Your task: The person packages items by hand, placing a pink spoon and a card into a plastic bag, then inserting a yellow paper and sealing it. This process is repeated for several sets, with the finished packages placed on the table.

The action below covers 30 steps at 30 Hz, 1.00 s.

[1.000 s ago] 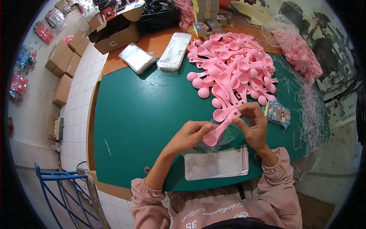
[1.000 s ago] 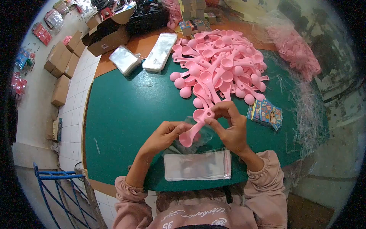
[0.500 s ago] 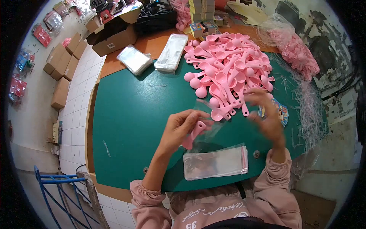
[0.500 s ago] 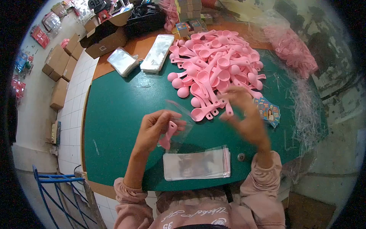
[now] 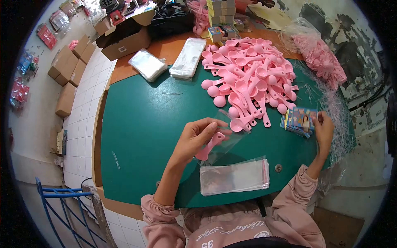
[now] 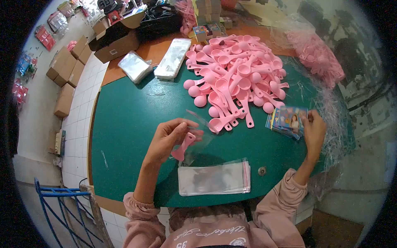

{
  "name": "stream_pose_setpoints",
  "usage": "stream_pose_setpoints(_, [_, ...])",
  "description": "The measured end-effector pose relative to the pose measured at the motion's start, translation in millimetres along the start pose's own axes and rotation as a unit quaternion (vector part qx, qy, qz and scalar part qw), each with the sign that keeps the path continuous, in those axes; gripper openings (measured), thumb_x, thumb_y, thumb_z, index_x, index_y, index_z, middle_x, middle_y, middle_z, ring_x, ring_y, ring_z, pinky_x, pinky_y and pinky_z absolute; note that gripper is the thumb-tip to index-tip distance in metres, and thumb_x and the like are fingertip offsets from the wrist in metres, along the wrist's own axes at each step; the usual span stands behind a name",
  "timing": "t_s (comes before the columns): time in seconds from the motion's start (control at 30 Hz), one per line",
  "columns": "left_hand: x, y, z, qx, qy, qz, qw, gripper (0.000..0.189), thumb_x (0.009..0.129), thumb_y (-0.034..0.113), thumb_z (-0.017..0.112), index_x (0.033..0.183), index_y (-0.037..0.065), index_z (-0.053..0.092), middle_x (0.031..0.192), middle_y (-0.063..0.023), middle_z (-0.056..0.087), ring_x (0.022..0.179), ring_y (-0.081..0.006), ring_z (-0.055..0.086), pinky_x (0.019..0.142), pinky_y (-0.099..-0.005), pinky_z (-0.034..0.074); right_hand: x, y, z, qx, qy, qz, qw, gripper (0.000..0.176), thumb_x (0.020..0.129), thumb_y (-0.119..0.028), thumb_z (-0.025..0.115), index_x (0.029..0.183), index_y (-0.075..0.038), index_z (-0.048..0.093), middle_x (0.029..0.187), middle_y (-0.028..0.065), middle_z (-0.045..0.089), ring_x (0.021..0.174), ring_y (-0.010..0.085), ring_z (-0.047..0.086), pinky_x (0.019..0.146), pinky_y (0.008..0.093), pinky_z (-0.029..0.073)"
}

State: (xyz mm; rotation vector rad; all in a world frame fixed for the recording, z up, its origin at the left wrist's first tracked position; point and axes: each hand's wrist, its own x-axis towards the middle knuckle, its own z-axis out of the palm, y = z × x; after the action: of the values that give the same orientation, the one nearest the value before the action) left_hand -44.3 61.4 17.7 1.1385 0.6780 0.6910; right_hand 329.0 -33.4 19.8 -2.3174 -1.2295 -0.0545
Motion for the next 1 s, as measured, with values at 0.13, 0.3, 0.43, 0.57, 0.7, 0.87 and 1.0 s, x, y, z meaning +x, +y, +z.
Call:
stream_pose_setpoints(0.13, [4, -6, 4, 0.036, -0.03, 0.03, 0.998, 0.029, 0.092, 0.022, 0.046, 0.101, -0.003, 0.057, 0.091, -0.0131, 0.064, 0.081, -0.0143, 0.062, 0.071, -0.0233, 0.05, -30, -101, 0, 0.34, -0.032, -0.093, 0.935, 0.013, 0.082, -0.011, 0.059, 0.089, 0.0, 0.056, 0.068, 0.0047, 0.055, 0.06, 0.0088, 0.05, 0.053, 0.0263, 0.042])
stream_pose_setpoints(0.3, [2, -5, 6, 0.037, -0.013, 0.018, 0.999, 0.028, 0.092, 0.021, 0.047, 0.1, -0.004, 0.058, 0.089, -0.011, 0.064, 0.08, -0.0124, 0.061, 0.071, -0.0228, 0.049, -49, -138, 3, 0.41, -0.253, -0.106, 0.87, 0.014, 0.083, -0.01, 0.058, 0.092, 0.0, 0.056, 0.066, 0.0037, 0.057, 0.057, 0.0076, 0.049, 0.05, 0.0245, 0.04])
stream_pose_setpoints(0.43, [1, -5, 6, 0.063, -0.013, 0.006, 0.998, 0.026, 0.091, 0.017, 0.049, 0.102, -0.004, 0.058, 0.087, -0.0068, 0.063, 0.078, -0.0095, 0.059, 0.071, -0.021, 0.048, -48, -143, -2, 0.282, -0.257, -0.261, 0.887, 0.012, 0.081, -0.008, 0.058, 0.09, 0.0, 0.056, 0.063, 0.0104, 0.055, 0.054, 0.0148, 0.051, 0.05, 0.0277, 0.04])
stream_pose_setpoints(0.57, [1, -6, 10, 0.139, -0.084, 0.026, 0.986, 0.029, 0.09, 0.015, 0.05, 0.112, -0.004, 0.054, 0.089, -0.0044, 0.063, 0.08, -0.0076, 0.057, 0.072, -0.0213, 0.047, -44, -154, -9, 0.224, -0.327, -0.353, 0.847, 0.012, 0.078, -0.01, 0.059, 0.085, -0.001, 0.053, 0.066, 0.0169, 0.054, 0.057, 0.0299, 0.053, 0.053, 0.0345, 0.041])
stream_pose_setpoints(0.7, [-2, -5, 14, 0.174, -0.096, 0.024, 0.98, 0.04, 0.089, 0.014, 0.051, 0.127, 0.002, 0.043, 0.091, -0.0062, 0.064, 0.083, -0.008, 0.056, 0.075, -0.0257, 0.047, -47, -167, 4, 0.194, -0.406, -0.383, 0.807, 0.017, 0.077, -0.015, 0.061, 0.082, -0.001, 0.052, 0.069, 0.0165, 0.055, 0.062, 0.0336, 0.053, 0.056, 0.0382, 0.041])
stream_pose_setpoints(0.87, [-6, 6, 14, 0.252, -0.064, 0.025, 0.965, 0.042, 0.089, 0.014, 0.052, 0.128, 0.006, 0.042, 0.091, -0.0099, 0.064, 0.083, -0.0085, 0.058, 0.075, -0.0259, 0.047, -35, -168, 15, 0.212, -0.455, -0.399, 0.767, 0.019, 0.077, -0.016, 0.064, 0.082, -0.002, 0.054, 0.07, 0.011, 0.057, 0.063, 0.0222, 0.056, 0.058, 0.033, 0.043])
stream_pose_setpoints(1.0, [-3, 2, 7, 0.266, -0.045, 0.08, 0.96, 0.041, 0.088, 0.012, 0.051, 0.128, 0.006, 0.042, 0.086, -0.0088, 0.065, 0.081, -0.0087, 0.059, 0.075, -0.0257, 0.047, -28, -160, 18, 0.343, -0.415, -0.332, 0.775, 0.021, 0.076, -0.017, 0.065, 0.086, -0.001, 0.056, 0.072, 0.0076, 0.059, 0.066, 0.0126, 0.056, 0.061, 0.0278, 0.044])
